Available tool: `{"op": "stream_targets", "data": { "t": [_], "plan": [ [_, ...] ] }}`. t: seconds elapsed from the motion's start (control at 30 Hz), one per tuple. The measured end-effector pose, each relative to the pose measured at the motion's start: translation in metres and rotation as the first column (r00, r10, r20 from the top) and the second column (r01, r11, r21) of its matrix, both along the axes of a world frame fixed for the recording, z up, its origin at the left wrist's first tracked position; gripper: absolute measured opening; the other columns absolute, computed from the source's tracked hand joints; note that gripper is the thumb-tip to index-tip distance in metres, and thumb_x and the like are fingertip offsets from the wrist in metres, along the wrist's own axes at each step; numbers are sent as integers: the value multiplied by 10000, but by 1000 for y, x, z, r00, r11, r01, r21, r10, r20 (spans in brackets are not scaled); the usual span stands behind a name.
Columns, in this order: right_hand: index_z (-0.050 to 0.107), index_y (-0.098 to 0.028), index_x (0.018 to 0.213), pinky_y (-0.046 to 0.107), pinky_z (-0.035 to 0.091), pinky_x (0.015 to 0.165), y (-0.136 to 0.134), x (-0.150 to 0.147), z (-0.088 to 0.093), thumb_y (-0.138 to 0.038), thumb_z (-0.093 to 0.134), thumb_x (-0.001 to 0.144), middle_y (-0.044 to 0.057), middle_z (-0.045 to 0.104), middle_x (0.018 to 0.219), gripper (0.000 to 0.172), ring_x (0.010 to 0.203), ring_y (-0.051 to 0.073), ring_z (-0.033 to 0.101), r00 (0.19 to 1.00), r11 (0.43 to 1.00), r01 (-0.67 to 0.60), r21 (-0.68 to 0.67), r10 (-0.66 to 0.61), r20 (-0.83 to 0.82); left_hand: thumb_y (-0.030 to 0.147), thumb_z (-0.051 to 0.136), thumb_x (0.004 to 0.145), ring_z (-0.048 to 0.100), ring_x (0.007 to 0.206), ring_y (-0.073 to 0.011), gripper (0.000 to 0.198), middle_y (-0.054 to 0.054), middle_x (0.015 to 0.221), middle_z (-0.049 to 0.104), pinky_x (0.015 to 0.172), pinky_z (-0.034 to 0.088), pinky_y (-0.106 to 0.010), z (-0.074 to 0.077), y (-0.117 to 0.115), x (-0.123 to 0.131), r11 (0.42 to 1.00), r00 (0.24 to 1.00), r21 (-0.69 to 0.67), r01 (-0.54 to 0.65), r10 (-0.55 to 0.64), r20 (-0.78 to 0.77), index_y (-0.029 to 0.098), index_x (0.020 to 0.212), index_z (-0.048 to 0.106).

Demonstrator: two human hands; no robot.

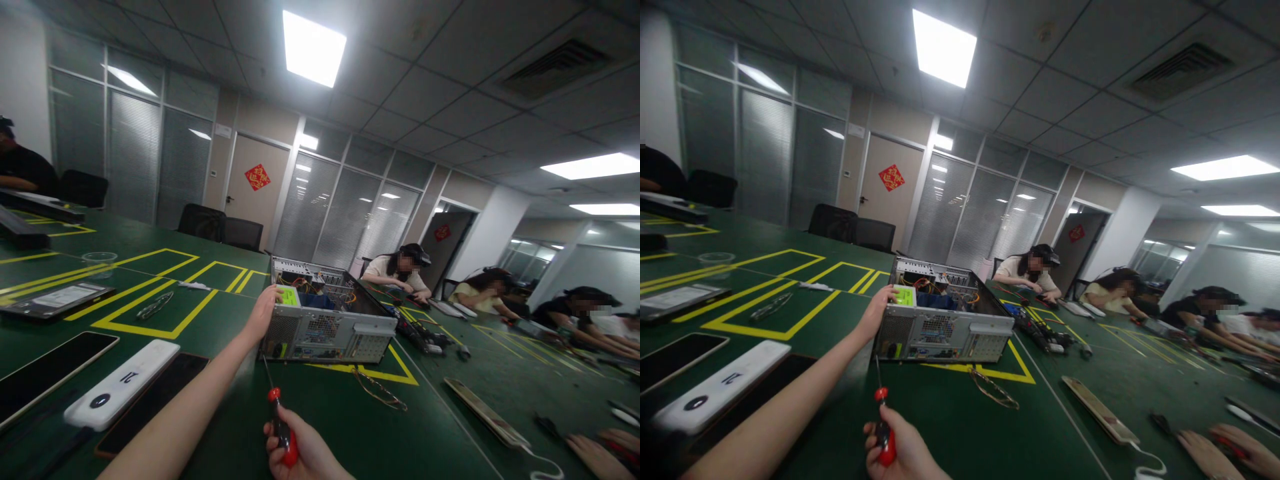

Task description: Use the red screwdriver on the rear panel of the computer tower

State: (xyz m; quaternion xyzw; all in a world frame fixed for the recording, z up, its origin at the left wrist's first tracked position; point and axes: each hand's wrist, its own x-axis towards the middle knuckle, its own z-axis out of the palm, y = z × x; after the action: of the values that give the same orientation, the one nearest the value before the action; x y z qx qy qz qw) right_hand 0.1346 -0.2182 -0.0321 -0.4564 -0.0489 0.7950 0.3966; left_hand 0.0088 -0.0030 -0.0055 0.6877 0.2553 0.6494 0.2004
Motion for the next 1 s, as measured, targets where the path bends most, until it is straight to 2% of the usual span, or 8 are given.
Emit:
{"op": "stream_targets", "data": {
  "t": [0.2,0.3,0.4,0.5,0.7,0.77,0.9,1.0],
  "plan": [
    [639,-124,785,129,339,424,0,-3,1,-391,484,1004,9,573,599,379,468,87,544,996,996,-87,21,88,-34,472,305,1011,537,1325,-258,448,-104,1127,706,1176,393,-465,0,0,-1,1000,1000,-18,0,0,1,221,845,637],
    [651,-102,814,103,268,391,-1,-2,5,-408,412,1033,21,576,613,446,429,51,478,994,998,-53,38,57,-91,450,310,1011,544,1320,-262,437,-109,1120,712,1178,396,-475,1,-1,-1,1000,1000,-4,3,-3,-2,222,838,640],
    [631,-92,737,77,189,358,-1,0,8,-461,372,1046,-7,507,543,546,374,12,371,996,998,-47,30,50,-78,449,308,1011,549,1313,-263,440,-112,1123,711,1177,398,-477,2,-2,-1,1000,1000,4,5,-5,-1,220,839,642],
    [626,-69,710,59,173,352,-2,0,12,-391,344,1065,-44,429,478,556,351,0,345,997,998,-64,4,64,-41,455,306,1013,551,1308,-263,447,-111,1123,708,1175,398,-475,2,-2,-1,1000,1000,2,7,-7,-3,217,839,642],
    [635,-95,749,182,486,483,-3,-5,12,-461,301,1054,49,588,604,581,505,107,594,999,1000,-13,-9,12,-44,458,301,1016,553,1301,-259,451,-109,1130,702,1177,395,-473,2,-3,-1,1000,1000,-1,-3,3,-12,211,840,635],
    [650,-92,789,172,445,443,-2,-3,7,-460,307,1049,53,599,624,566,476,102,568,995,997,-70,-11,69,-72,468,299,1014,548,1304,-261,454,-111,1137,699,1173,397,-470,2,-3,-1,1000,1000,0,1,-1,-9,213,843,633],
    [644,-105,786,106,247,348,2,3,-1,-531,289,1041,39,582,608,611,386,47,428,987,992,-123,12,124,-107,486,298,1010,548,1300,-269,462,-115,1132,701,1173,391,-478,3,-3,-1,1000,1000,2,8,-8,-11,213,851,634],
    [617,-106,730,88,232,344,4,3,-3,-499,322,1049,1,520,536,586,376,35,420,987,990,-136,-24,134,-91,487,297,1008,564,1279,-264,462,-112,1115,704,1182,383,-473,3,-3,-2,1000,1000,5,6,-6,-19,211,848,631]
  ]
}}
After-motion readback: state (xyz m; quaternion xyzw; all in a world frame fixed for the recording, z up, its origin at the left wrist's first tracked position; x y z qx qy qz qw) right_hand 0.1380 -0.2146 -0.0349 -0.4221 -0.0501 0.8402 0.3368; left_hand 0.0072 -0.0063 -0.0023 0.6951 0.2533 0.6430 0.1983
